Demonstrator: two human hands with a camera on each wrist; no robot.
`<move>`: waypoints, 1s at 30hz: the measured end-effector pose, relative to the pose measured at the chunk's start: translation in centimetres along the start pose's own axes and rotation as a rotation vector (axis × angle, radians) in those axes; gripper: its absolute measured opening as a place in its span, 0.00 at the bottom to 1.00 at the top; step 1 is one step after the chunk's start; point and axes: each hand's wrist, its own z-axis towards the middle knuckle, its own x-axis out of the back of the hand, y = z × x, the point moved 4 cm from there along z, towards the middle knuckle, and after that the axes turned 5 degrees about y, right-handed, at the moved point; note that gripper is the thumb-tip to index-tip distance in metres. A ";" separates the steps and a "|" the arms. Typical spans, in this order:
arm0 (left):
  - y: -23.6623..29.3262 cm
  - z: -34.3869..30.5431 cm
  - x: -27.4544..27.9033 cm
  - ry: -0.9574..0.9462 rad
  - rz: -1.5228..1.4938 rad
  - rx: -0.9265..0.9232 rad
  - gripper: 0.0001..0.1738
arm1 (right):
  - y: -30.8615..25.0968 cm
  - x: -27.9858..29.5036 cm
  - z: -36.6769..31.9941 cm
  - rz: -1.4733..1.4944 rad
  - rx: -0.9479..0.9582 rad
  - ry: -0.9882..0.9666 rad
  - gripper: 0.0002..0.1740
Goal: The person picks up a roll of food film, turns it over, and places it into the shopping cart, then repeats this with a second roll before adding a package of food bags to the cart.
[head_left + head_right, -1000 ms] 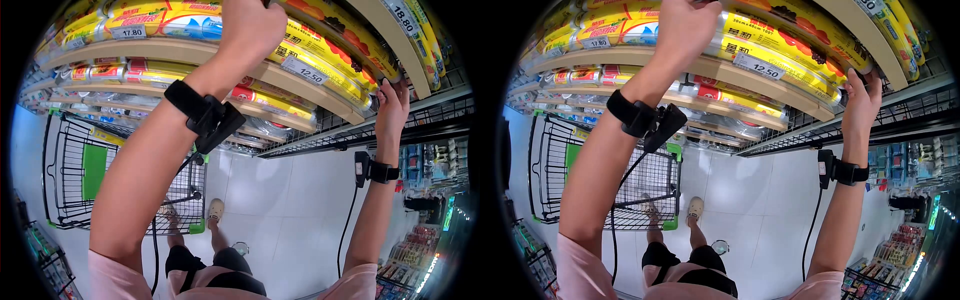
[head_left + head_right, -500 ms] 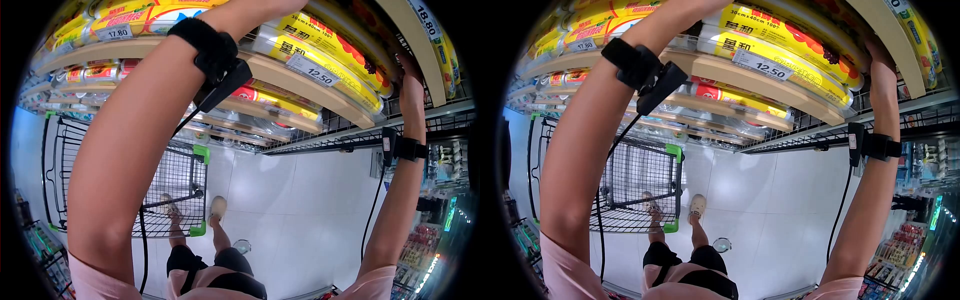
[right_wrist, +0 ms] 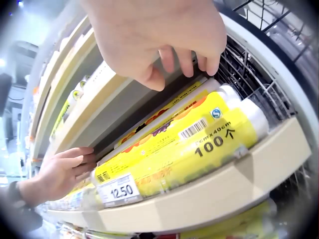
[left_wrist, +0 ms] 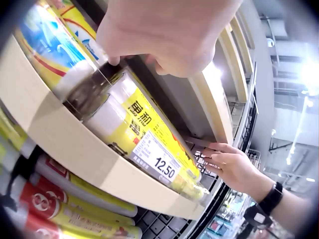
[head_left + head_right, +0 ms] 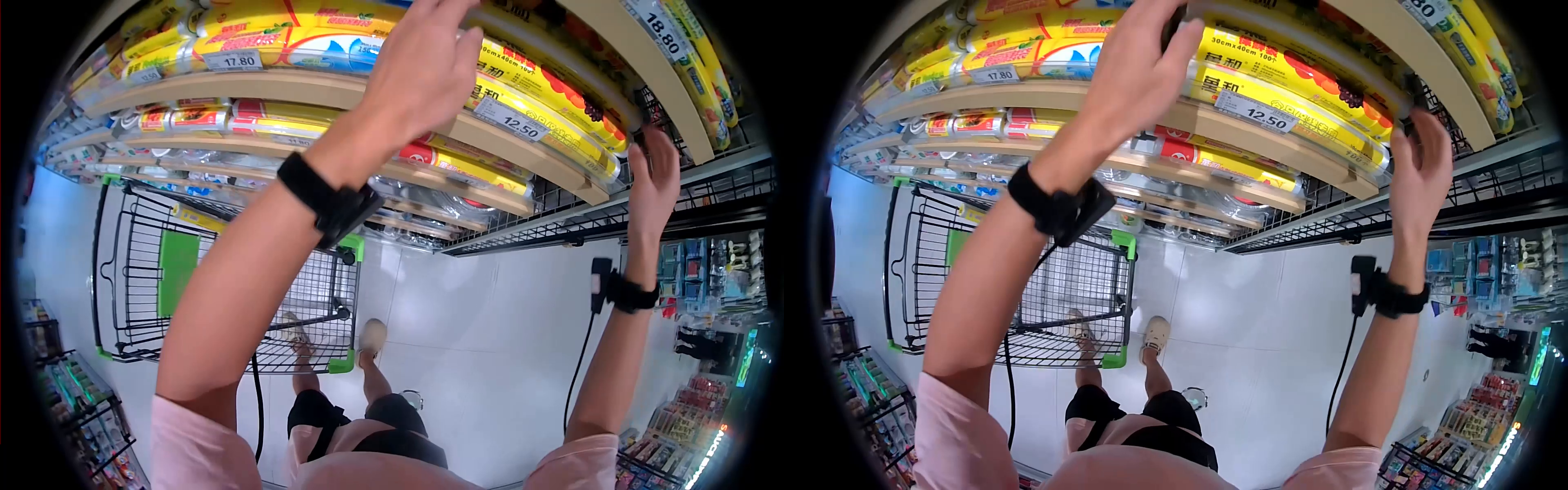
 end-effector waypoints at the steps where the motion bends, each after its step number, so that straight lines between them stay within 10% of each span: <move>1: 0.6 -1.3 1.0 0.024 -0.017 -0.037 0.12 | -1.0 0.3 -1.6 -0.050 -0.010 -0.030 0.20; 11: 4.0 -28.1 17.2 -0.307 0.051 0.710 0.07 | 1.5 3.8 -27.5 0.192 -0.635 -0.542 0.03; 18: 2.4 -43.3 31.1 0.331 -0.184 1.535 0.05 | 2.1 0.2 -42.1 0.000 -0.883 -0.956 0.20; 26: -9.7 -46.7 39.6 0.927 -0.334 1.679 0.27 | -0.2 -6.2 -45.3 0.047 -1.049 -1.059 0.15; 30: -19.8 -45.9 43.6 0.725 -0.167 1.700 0.27 | -3.2 -7.4 -46.6 -0.004 -1.111 -1.055 0.15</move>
